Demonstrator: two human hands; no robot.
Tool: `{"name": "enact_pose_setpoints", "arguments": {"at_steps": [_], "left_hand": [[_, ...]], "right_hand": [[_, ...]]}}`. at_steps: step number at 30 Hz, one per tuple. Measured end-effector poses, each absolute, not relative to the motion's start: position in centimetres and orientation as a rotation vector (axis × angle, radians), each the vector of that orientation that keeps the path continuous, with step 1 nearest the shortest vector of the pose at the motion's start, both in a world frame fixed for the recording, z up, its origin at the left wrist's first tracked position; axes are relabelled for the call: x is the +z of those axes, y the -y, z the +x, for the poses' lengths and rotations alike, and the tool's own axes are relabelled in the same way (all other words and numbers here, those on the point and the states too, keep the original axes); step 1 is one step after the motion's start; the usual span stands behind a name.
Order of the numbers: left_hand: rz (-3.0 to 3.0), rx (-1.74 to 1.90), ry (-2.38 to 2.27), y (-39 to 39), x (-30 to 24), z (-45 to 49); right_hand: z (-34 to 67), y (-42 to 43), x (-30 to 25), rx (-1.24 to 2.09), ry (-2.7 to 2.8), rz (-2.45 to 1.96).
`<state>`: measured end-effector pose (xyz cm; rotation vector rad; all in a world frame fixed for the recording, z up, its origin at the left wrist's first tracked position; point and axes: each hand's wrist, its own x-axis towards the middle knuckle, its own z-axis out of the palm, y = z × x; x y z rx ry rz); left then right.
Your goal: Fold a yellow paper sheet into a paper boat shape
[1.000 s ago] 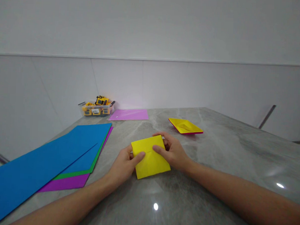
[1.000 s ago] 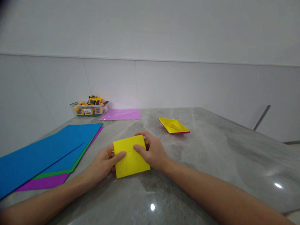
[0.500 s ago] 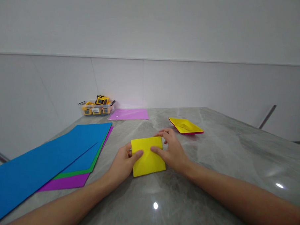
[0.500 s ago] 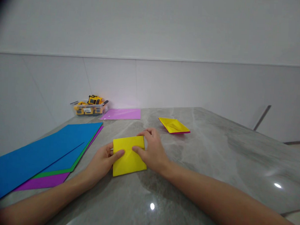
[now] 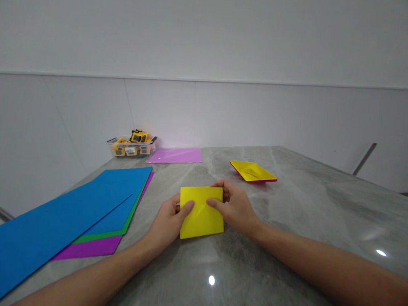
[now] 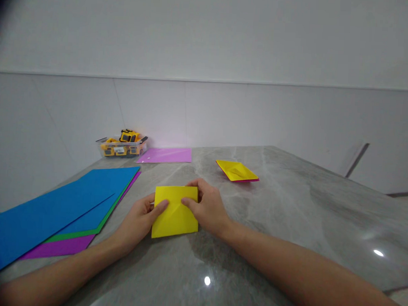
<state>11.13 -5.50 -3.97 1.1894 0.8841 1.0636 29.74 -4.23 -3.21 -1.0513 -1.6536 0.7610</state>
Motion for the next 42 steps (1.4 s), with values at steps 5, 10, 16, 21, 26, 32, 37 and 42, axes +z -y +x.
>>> {"name": "enact_pose_setpoints", "arguments": {"at_steps": [5,10,16,21,26,32,37,42], "left_hand": [[1.111,0.934,-0.772,5.9,-4.0,11.3],[1.085,0.844,-0.703,6.1,-4.3,11.4],[1.100,0.849,-0.652,5.9,-4.5,11.3],[1.091,0.858,-0.650,5.9,-4.6,11.3],[1.044,0.857,-0.719,5.8,-4.8,11.4],[0.989,0.858,-0.687,6.0,-4.1,11.3],[1.032,0.807,-0.578,6.5,-3.6,11.0],[1.034,0.645,-0.503,6.9,-3.6,10.7]], "right_hand": [[29.8,4.2,-2.6,1.050,1.384,-0.895],[29.3,4.9,-2.4,1.371,1.120,-0.760],[28.9,5.8,-2.7,1.457,1.276,-0.747],[29.1,5.4,-3.2,1.261,1.440,-0.881],[29.2,5.2,-3.5,1.014,1.630,-1.013],[29.3,5.8,-3.1,0.957,1.610,-0.979],[29.5,5.5,-3.2,1.256,1.404,-0.764],[29.5,5.5,-3.2,1.342,1.431,-0.672]]}}
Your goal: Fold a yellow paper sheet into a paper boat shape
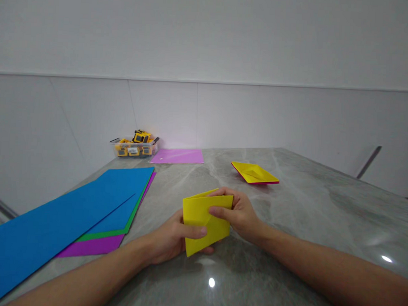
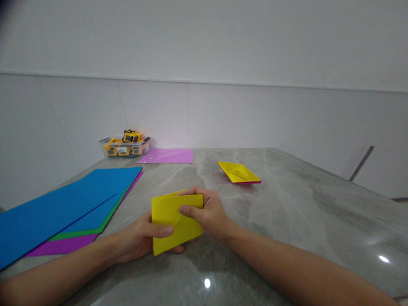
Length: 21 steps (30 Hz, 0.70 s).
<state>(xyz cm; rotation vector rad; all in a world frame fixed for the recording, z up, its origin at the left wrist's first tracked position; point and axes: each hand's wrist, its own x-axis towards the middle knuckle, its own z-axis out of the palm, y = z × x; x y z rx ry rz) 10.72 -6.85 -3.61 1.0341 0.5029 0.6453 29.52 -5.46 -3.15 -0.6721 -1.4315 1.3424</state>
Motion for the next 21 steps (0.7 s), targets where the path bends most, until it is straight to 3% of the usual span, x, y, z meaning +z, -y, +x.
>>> {"name": "enact_pose_setpoints", "arguments": {"at_steps": [3,9,21], "left_hand": [[1.098,0.566,-0.404,6.9,-3.6,10.4],[1.145,0.640,-0.376,7.2,-3.8,10.5],[1.336,1.014,-0.608,6.9,-3.3,11.5]], "right_hand": [[29.5,6.0,-3.1,1.189,1.633,-0.634],[29.8,7.1,-2.8,0.524,1.959,-0.495],[32.1,5.1,-1.1,-0.039,2.131,-0.681]]}}
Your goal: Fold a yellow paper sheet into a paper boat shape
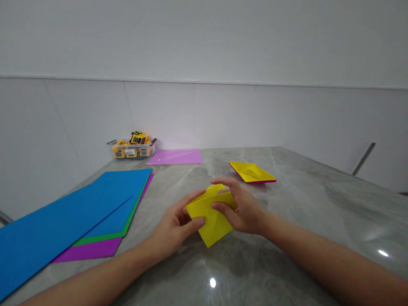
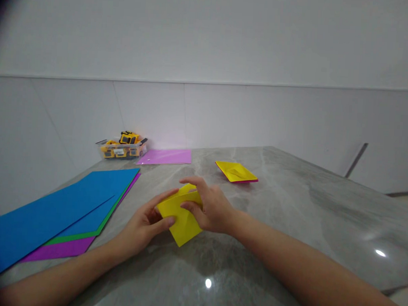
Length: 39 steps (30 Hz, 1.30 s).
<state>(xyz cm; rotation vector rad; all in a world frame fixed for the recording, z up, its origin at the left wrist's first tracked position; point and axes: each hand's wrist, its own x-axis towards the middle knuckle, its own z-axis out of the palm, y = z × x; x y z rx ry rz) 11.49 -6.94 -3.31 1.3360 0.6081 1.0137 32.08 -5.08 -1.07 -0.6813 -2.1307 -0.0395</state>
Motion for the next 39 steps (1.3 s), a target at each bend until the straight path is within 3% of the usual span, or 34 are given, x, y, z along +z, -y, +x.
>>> {"name": "enact_pose_setpoints", "arguments": {"at_steps": [9,16,23,28,39], "left_hand": [[1.148,1.173,-0.723,6.3,-3.4,11.2],[1.197,1.011,-0.742,5.1,-3.3,10.1],[1.445,0.937,-0.746,5.0,-2.4,9.4],[1.530,0.901,-0.814,5.0,-2.8,9.4],[1.715,1.192,-0.808,6.0,-2.5,9.2]], "right_hand": [[31.5,5.0,-0.7,-0.127,1.970,-0.696],[31.5,3.9,-1.6,0.464,2.023,-0.832],[32.2,3.5,-2.4,0.584,2.080,-0.729],[32.5,3.0,-3.1,0.846,2.076,-0.660],[31.4,4.0,-3.5,1.446,1.797,-0.661]]}}
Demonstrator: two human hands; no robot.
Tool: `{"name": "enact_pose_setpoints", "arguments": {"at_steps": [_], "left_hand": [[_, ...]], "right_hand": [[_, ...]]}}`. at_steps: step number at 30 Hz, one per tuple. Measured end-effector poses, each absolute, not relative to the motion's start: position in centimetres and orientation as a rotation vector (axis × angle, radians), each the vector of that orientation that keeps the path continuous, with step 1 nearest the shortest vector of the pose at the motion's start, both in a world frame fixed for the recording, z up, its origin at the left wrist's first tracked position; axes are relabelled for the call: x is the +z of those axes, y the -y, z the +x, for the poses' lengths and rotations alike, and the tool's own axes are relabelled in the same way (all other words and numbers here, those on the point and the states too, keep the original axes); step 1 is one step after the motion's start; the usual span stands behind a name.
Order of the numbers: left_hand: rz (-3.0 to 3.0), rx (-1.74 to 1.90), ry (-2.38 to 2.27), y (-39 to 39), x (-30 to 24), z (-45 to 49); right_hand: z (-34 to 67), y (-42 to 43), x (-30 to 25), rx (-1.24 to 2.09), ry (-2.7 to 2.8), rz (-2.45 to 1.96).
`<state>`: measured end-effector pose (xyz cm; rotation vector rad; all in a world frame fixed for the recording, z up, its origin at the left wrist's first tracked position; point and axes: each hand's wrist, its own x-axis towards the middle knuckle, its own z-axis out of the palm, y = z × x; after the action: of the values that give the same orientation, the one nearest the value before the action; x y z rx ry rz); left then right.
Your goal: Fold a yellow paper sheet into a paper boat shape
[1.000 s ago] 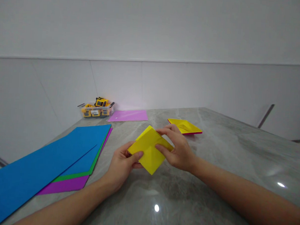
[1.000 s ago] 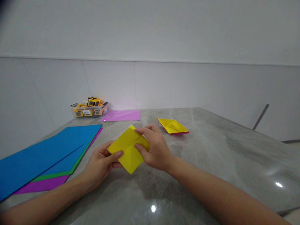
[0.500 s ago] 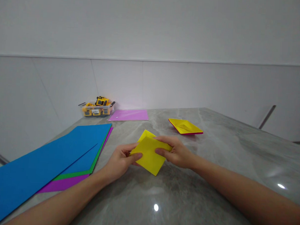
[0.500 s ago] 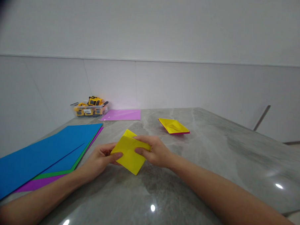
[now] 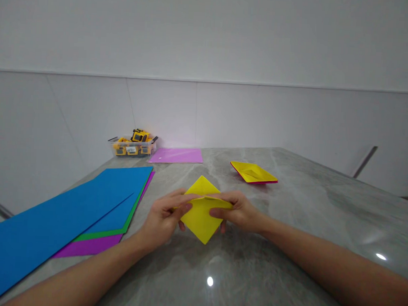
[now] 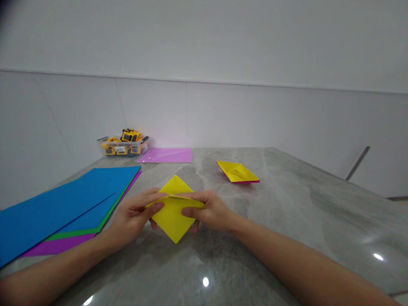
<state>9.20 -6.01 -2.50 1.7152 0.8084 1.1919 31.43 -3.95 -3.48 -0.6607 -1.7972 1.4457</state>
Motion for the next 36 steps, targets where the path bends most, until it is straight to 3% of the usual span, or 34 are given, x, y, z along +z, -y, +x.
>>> {"name": "enact_pose_setpoints", "arguments": {"at_steps": [17,31,36], "left_hand": [[1.310,0.913,-0.783,4.5,-3.5,9.2],[1.043,0.916,-0.662,4.6,-3.1,9.1],[1.043,0.937,-0.656,4.6,-2.9,9.2]], "right_hand": [[31.8,2.8,-4.1,1.599,1.654,-0.759],[32.2,2.5,-3.7,1.839,1.495,-0.732],[32.1,2.4,-3.8,1.756,1.527,-0.725]]}}
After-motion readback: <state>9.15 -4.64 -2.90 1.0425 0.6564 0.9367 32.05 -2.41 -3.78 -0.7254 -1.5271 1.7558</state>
